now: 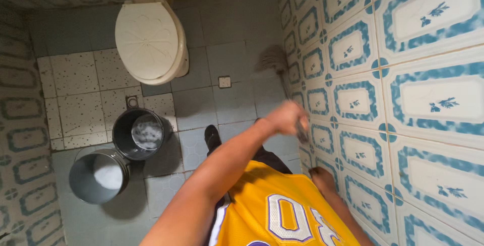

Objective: The person mops a tiled bathroom floor using a string mop and two buckets. They repeatedly mop the floor, then dip the mop into a bucket of soapy water and wring it out by hand before resuming mopping.

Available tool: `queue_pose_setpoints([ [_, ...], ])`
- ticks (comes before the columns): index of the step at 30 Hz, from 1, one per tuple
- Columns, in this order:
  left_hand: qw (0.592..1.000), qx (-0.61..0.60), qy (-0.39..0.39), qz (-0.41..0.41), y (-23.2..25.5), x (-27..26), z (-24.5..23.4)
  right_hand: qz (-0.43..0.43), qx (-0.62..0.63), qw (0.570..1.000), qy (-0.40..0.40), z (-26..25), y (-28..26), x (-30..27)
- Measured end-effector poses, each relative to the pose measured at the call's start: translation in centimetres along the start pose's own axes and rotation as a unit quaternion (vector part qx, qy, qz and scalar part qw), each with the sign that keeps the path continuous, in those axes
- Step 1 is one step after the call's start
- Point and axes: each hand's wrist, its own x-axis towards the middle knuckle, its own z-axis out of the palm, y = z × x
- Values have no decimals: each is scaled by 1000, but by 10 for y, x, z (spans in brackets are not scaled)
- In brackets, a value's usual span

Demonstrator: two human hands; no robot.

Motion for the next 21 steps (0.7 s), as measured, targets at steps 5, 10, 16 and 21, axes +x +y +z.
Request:
queue_pose_setpoints([
  [5, 965, 20, -243, 95, 15, -10, 25, -1, -31, 999, -9, 0, 4, -3],
  [10, 960, 89, -262, 42, -10, -66, -3, 70, 36, 997, -6, 0, -7, -6],
  [16, 997, 45, 55, 31, -8, -92, -64, 109, 51, 992, -34, 4, -22, 8],
  [21, 983, 93, 155, -24, 8, -147, -136, -14, -62, 997, -35, 19, -37, 26],
])
